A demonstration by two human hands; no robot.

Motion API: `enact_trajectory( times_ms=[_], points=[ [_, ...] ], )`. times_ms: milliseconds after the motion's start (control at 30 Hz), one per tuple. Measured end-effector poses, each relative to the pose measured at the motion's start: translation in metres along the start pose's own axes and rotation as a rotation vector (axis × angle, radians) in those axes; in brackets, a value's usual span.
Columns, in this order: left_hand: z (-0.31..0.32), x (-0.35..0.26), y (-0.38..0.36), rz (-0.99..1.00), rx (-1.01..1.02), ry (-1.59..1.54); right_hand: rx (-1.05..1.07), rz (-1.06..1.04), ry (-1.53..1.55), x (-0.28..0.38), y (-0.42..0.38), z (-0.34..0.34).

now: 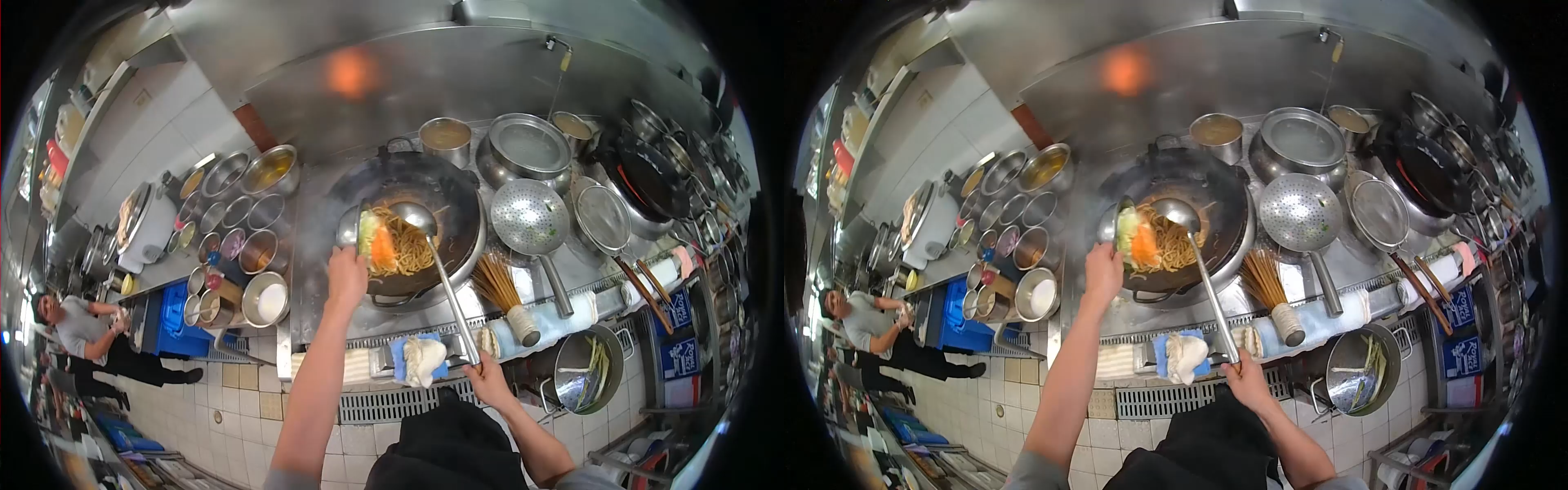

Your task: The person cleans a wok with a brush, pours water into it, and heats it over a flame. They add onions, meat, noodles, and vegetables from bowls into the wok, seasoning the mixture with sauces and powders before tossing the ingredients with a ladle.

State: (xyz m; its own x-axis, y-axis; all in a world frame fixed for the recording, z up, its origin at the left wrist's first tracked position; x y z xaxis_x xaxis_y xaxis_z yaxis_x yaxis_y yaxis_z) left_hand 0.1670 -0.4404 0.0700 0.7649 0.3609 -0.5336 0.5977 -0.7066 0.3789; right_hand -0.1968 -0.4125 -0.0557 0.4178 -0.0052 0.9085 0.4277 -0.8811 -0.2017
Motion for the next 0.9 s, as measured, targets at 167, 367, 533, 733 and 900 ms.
enact_trajectory(
  times_ms=[167,367,533,733,900],
  points=[
    [0.018,-0.024,0.023,0.025,-0.059,0.135,-0.004,0.034,-0.151,0.012,-0.002,-0.003],
    [0.005,0.006,0.006,0.062,-0.141,0.064,-0.002,0.046,-0.120,0.011,0.003,0.009],
    [-0.063,0.096,-0.087,-0.498,-0.321,-0.642,-0.093,-0.092,0.014,-0.030,0.003,0.037],
    [-0.182,0.192,-0.389,-0.999,-0.925,-0.889,0.000,-0.068,0.131,-0.110,0.055,0.047],
    [-0.304,0.192,-0.695,-1.175,-1.671,-0.493,-0.111,-0.277,-0.413,0.007,-0.011,0.050]
  ],
)
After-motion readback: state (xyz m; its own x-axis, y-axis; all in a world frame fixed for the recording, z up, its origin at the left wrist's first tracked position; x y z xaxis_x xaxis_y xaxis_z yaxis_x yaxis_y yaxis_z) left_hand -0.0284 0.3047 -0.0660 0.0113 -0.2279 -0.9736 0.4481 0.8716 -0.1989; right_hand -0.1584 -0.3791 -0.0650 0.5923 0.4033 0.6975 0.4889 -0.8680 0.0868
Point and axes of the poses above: each hand's wrist, its own y-axis towards the middle knuckle, its own z-axis out of the palm, x = y × z, the point moved 4 cm from there along y, towards the middle knuckle, and after that the axes turned 6 degrees about -x, right-handed, at the moved point
